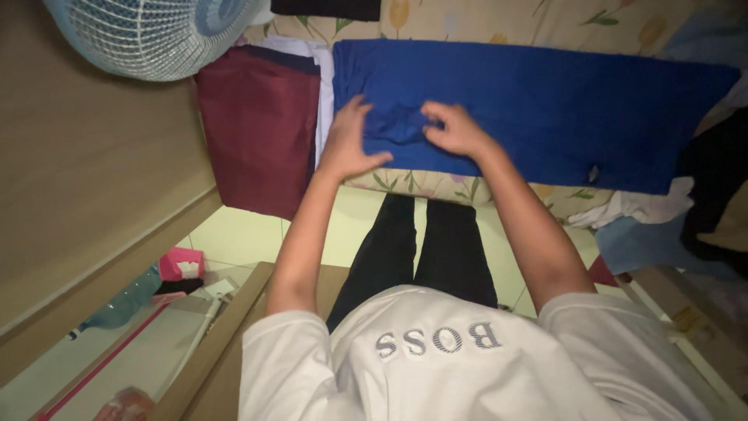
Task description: The person folds several t-shirts one by one on a bed. They smooth each shirt, fold the sides inward, then fold the bottom up and the top down to form a compact rectangle, placing each folded shirt into a growing stack.
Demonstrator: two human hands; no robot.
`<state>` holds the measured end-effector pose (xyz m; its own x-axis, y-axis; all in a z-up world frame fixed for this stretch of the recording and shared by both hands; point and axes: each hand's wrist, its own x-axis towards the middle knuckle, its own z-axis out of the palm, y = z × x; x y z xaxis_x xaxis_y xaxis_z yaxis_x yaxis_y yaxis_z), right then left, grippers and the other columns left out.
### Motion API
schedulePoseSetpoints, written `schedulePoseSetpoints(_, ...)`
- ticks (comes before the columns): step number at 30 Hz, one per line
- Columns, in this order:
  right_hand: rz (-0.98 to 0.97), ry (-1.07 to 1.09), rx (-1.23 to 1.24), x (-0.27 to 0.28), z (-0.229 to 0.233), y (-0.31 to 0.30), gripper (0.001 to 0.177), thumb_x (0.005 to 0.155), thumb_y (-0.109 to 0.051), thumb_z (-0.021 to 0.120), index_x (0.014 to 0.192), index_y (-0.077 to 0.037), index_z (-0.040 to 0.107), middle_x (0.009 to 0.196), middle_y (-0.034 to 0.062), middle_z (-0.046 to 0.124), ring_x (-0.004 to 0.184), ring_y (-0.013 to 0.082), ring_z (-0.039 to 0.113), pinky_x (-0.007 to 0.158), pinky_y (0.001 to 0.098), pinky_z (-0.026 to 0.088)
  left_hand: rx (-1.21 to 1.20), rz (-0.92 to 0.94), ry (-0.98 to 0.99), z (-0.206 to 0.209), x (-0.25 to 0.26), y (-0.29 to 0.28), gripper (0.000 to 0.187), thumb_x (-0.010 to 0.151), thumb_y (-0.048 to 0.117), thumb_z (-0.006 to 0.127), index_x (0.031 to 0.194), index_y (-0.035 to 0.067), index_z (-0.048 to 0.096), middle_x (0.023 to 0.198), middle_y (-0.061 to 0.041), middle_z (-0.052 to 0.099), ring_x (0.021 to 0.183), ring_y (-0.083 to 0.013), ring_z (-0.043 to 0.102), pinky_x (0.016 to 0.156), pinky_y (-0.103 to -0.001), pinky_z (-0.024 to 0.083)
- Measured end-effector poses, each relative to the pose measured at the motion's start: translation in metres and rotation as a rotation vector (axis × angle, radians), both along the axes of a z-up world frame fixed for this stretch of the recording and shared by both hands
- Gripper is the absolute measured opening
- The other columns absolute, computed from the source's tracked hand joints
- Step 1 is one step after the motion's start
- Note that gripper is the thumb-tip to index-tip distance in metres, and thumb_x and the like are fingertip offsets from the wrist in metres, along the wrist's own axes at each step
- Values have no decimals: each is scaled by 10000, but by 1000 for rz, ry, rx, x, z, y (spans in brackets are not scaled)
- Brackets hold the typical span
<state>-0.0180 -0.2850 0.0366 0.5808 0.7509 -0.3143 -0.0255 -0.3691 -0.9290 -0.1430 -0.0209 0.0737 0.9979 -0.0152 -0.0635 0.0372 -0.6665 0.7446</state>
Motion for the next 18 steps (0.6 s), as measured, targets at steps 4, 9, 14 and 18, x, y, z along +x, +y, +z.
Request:
schedulePoseSetpoints(4, -50, 72, -11, 5, 0, 0, 276, 878, -108, 643, 1148, -46, 646, 913, 158, 713, 825, 247, 683, 762, 364, 526, 220, -105, 118, -9, 22, -6, 574, 783, 185, 783, 1311, 37, 613, 1340, -190, 610, 1233, -377, 567, 1021, -477, 436)
schedulePoseSetpoints(9, -90, -52, 70, -10, 4, -17, 254, 870, -70, 632, 1120, -32, 645, 1055, 160, 725, 951, 252, 688, 839, 366, 526, -58, 157, 62, -33, -1, -2, 127, 1057, 135, 650, 1179, 122, 681, 1158, -88, 763, 1113, -280, 721, 1000, -392, 559)
schedulePoseSetpoints(14, -45, -39, 191, 2, -2, -12, 330, 786, -24, 605, 1106, 8, 676, 1063, 102, 726, 986, 202, 674, 887, 332, 509, -407, 355, 139, -42, 7, 6, 179, 1079, 186, 557, 1152, 32, 611, 1059, -97, 764, 1029, -298, 763, 915, -390, 579)
schedulePoseSetpoints(18, -144, 309, 34, 4, -13, -3, 148, 864, -34, 611, 1000, -22, 668, 845, 29, 600, 804, 113, 537, 712, 287, 423, 35, 151, 70, -62, 23, 0, 435, 911, 343, 735, 1189, 20, 650, 1038, -185, 737, 960, -389, 708, 820, -424, 545)
